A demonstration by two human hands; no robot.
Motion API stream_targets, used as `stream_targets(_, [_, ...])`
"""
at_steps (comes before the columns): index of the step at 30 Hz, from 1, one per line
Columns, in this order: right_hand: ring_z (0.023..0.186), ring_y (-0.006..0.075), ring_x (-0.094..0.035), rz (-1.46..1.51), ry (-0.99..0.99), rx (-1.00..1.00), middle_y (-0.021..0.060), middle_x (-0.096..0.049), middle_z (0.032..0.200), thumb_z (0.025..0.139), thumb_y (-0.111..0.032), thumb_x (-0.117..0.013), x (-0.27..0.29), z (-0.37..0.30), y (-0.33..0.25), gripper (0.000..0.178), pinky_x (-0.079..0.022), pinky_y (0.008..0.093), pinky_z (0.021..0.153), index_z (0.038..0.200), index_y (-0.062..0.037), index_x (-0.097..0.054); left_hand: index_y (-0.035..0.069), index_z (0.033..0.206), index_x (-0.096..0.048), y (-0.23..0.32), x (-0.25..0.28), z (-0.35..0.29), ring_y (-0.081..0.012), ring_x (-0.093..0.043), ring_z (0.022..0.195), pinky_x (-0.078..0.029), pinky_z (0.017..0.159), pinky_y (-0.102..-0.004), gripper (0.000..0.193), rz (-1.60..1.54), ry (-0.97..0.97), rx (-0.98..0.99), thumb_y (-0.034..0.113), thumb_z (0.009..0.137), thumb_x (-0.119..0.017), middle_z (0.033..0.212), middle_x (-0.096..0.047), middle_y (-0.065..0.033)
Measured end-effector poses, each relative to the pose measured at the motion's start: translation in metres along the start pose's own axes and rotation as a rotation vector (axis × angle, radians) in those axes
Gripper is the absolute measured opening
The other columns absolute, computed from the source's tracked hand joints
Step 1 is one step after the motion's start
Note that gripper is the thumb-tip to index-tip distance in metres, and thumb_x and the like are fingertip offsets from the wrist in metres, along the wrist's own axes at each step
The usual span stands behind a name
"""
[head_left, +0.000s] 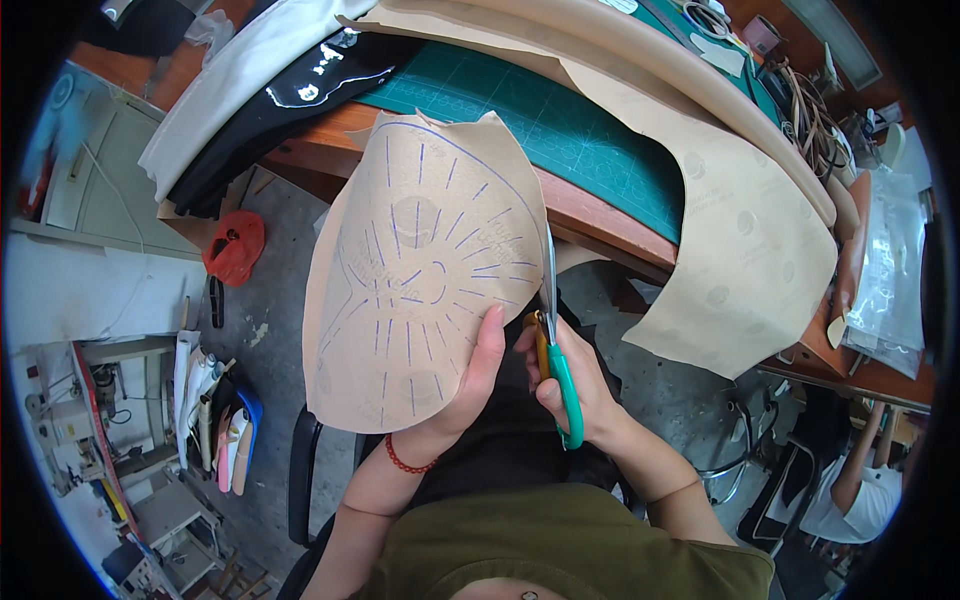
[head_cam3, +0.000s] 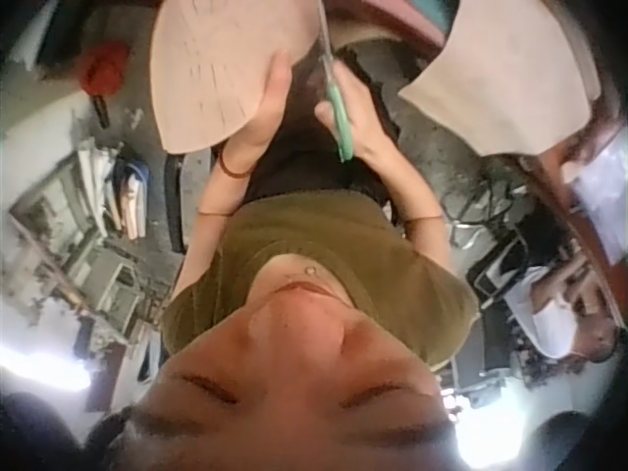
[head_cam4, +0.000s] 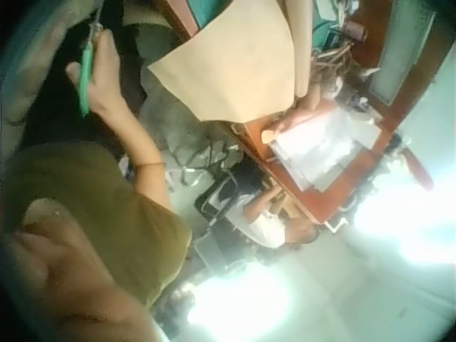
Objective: The person uses green-handled scissors to cut a piece of tan material along a pre-drawn pattern. After cutting, they compare the piece to a white paper template. They then handle a roll of white tape and a strip of tan material, preparing them for the next step.
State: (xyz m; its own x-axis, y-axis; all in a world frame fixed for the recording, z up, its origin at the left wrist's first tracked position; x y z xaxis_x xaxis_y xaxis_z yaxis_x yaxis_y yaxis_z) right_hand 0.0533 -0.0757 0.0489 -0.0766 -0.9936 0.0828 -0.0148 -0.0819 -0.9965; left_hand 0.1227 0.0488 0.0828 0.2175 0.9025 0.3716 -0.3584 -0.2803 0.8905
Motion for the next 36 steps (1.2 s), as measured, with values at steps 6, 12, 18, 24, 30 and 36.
stream_targets(6, [0.067,0.0210,-0.046,0.032,0.006,-0.019,0.0094,-0.044,0.080,0.082,-0.069,-0.055,0.001,-0.001,0.005,0.071,-0.039,0.0323,0.061,0.096,0.0001,-0.049,-0.003,0.124,-0.052,0.001,-0.002,-0.002,-0.0238,-0.061,0.103,-0.048,0.086,-0.0327,0.044,0.008,-0.035,0.002,0.008,0.086,-0.069,0.116,-0.061,-0.0131])
stream_targets(12, [0.061,0.0163,-0.044,0.118,0.013,-0.016,0.0065,-0.043,0.074,0.081,-0.070,-0.057,0.001,-0.003,0.007,0.070,-0.037,0.0289,0.056,0.091,-0.0010,-0.048,-0.004,0.123,-0.052,-0.011,-0.004,-0.004,-0.0229,-0.060,0.103,-0.048,0.087,-0.0324,0.040,-0.193,-0.065,0.108,0.004,0.086,-0.067,0.119,-0.060,-0.0128])
stream_targets(18, [0.060,0.0160,-0.042,0.124,-0.008,-0.021,0.0054,-0.043,0.071,0.082,-0.065,-0.060,0.004,-0.005,0.012,0.064,-0.034,0.0292,0.054,0.087,-0.0020,-0.048,-0.002,0.113,-0.059,-0.002,-0.002,0.005,-0.0185,-0.063,0.093,-0.049,0.083,-0.0294,0.025,-0.399,-0.054,0.114,0.002,0.089,-0.063,0.102,-0.067,-0.0079])
stream_targets(24, [0.058,0.0166,-0.040,0.084,-0.025,-0.062,0.0052,-0.043,0.070,0.081,-0.056,-0.067,0.012,-0.007,0.010,0.056,-0.033,0.0289,0.053,0.082,-0.0029,-0.048,-0.001,0.108,-0.061,-0.002,0.000,0.010,-0.0162,-0.064,0.089,-0.050,0.079,-0.0281,0.019,-0.401,-0.065,0.116,0.001,0.090,-0.061,0.098,-0.068,-0.0071])
stream_targets(30, [0.058,0.0165,-0.041,0.064,-0.037,-0.099,0.0048,-0.045,0.069,0.079,-0.055,-0.070,0.019,-0.008,0.008,0.055,-0.035,0.0285,0.053,0.079,-0.0038,-0.049,-0.001,0.115,-0.060,-0.001,0.003,0.016,-0.0155,-0.065,0.089,-0.050,0.079,-0.0274,0.027,-0.425,-0.094,0.088,0.003,0.088,-0.064,0.095,-0.070,-0.0066])
stream_targets(36, [0.056,0.0137,-0.044,0.093,0.109,0.102,0.0032,-0.045,0.068,0.077,-0.062,-0.066,0.042,-0.017,-0.013,0.060,-0.035,0.0268,0.051,0.078,-0.0036,-0.050,-0.001,0.110,-0.065,0.068,0.005,0.042,-0.0146,-0.066,0.087,-0.050,0.078,-0.0262,0.032,0.088,-0.145,-0.448,0.015,0.084,-0.073,0.095,-0.071,-0.0063])
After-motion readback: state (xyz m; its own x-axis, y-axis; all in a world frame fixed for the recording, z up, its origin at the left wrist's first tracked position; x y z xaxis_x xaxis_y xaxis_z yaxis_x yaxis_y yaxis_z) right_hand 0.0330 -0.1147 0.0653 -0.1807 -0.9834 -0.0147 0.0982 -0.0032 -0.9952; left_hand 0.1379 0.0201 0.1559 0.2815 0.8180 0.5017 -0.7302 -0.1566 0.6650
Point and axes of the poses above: each hand's wrist, its own z-axis towards the middle knuckle, its own x-axis out of the back of the hand, y = z × x, the point moved 9 cm from there along z, towards the middle knuckle
